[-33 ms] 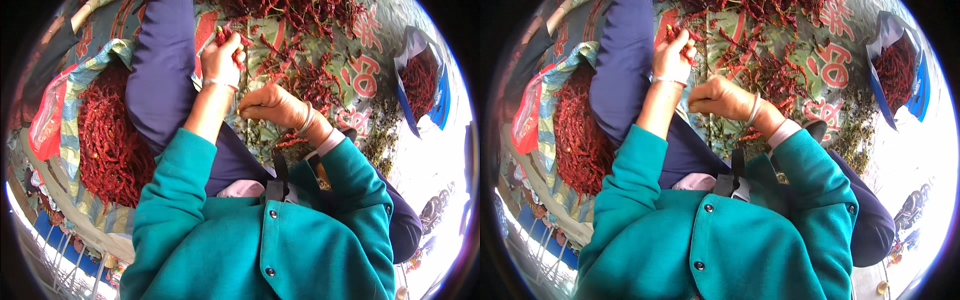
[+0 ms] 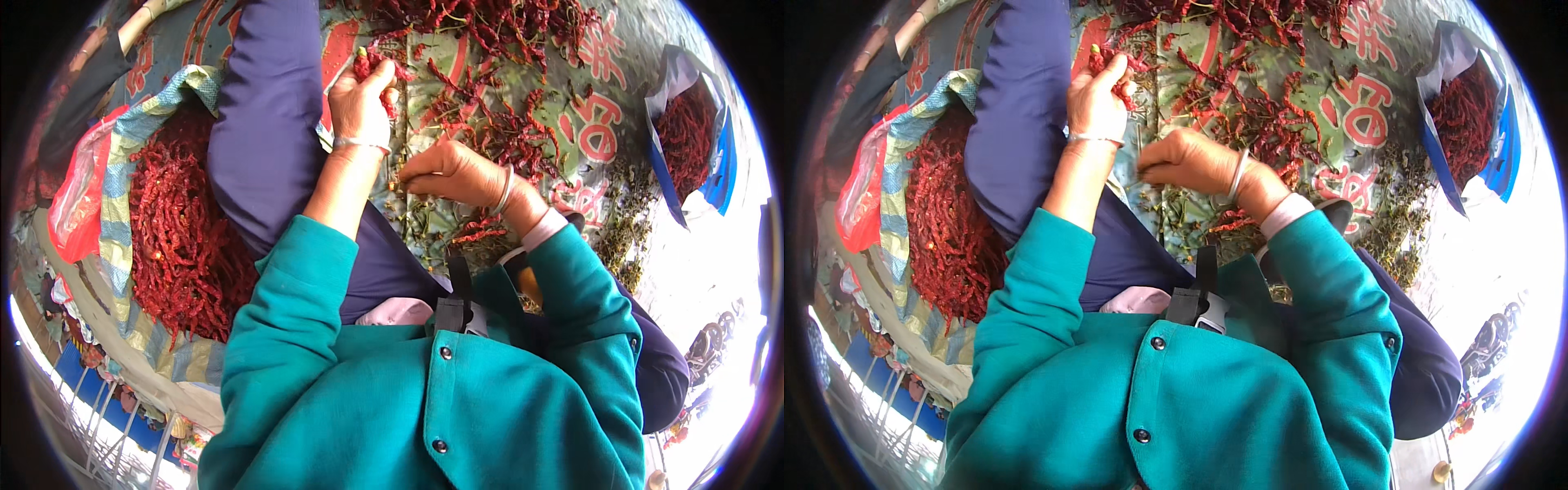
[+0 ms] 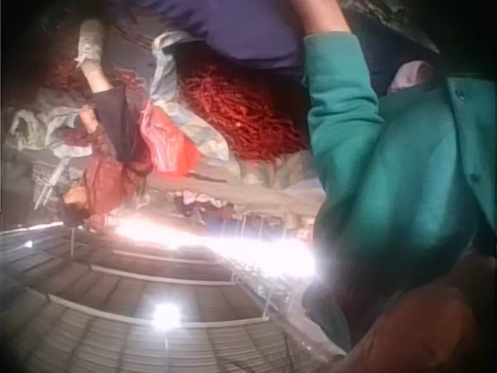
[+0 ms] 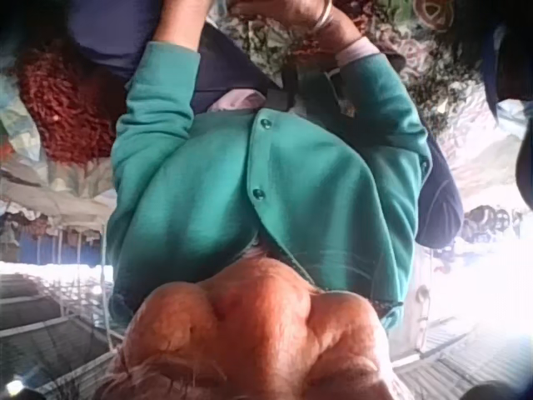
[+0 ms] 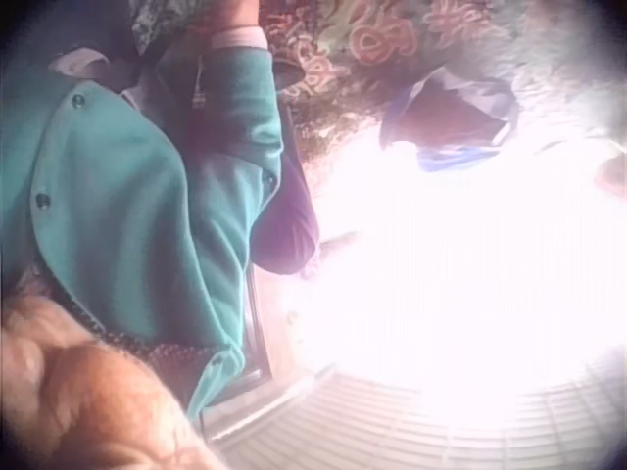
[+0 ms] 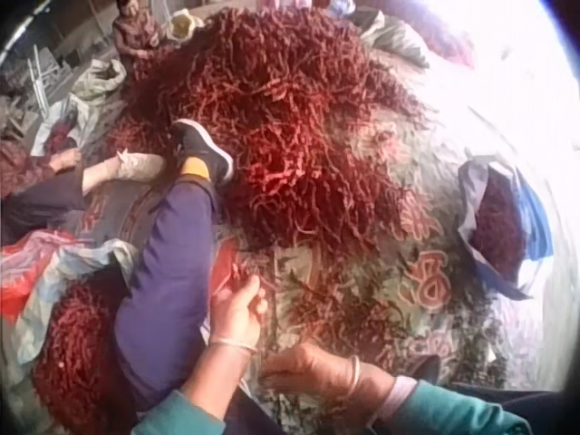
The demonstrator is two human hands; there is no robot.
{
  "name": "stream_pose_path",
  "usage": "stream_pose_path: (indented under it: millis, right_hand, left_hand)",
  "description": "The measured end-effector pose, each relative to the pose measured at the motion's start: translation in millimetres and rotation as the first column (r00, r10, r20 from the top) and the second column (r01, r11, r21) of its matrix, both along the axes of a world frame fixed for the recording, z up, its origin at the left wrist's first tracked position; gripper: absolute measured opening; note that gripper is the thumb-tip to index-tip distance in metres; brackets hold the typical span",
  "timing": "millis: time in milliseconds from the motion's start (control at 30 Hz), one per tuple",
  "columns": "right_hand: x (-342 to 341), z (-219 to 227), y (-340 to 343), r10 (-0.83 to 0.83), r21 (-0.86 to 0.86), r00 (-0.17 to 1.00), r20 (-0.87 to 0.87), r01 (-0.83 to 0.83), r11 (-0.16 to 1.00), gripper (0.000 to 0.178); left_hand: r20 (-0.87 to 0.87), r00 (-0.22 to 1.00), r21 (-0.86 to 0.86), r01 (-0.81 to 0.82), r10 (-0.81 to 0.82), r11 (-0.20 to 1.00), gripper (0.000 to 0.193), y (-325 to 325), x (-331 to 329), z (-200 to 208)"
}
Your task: The person sits on a patterned tarp outdoors and removes dried red chili peppers from their stems by hand. The peppers are placed into a pile on the left, while the stems are discarded to the right.
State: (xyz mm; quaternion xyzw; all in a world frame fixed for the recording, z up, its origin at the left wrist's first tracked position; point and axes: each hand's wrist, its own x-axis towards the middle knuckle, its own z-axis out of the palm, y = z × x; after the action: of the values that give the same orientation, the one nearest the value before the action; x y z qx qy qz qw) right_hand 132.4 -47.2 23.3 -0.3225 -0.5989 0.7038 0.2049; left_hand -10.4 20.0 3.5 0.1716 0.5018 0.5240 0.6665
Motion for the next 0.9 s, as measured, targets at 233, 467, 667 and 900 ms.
stream_pose_path:
  millis: [233, 467, 667, 900]
  right_hand:
    - [28.4, -52.6, 64.1, -0.458, 0.556, 0.644, 0.613, 0.060, 0.829, 0.020]
    - [14.6, -94.0, 90.2, -0.597, 0.650, 0.405, 0.692, 0.010, 0.760, 0.027]
    - [21.6, -54.3, 59.3, -0.700, 0.102, 0.677, 0.227, 0.699, 0.708, 0.024]
    - [38.3, -73.2, 87.6, -0.725, 0.465, 0.638, 0.260, 0.576, 0.673, 0.021]
  left_hand:
    - [-0.018, 0.995, 0.139, 0.100, -0.099, 0.985, 0.010, -0.6, -2.4, -2.6]
    - [-0.117, 0.972, 0.041, 0.209, -0.203, 0.977, 0.032, -3.6, -7.0, -18.1]
    - [-0.151, 0.906, 0.041, 0.406, -0.396, 0.913, 0.026, -7.6, 10.7, -26.8]
    - [-0.117, 0.906, -0.139, 0.391, -0.407, 0.910, 0.018, -7.3, 7.9, -23.4]
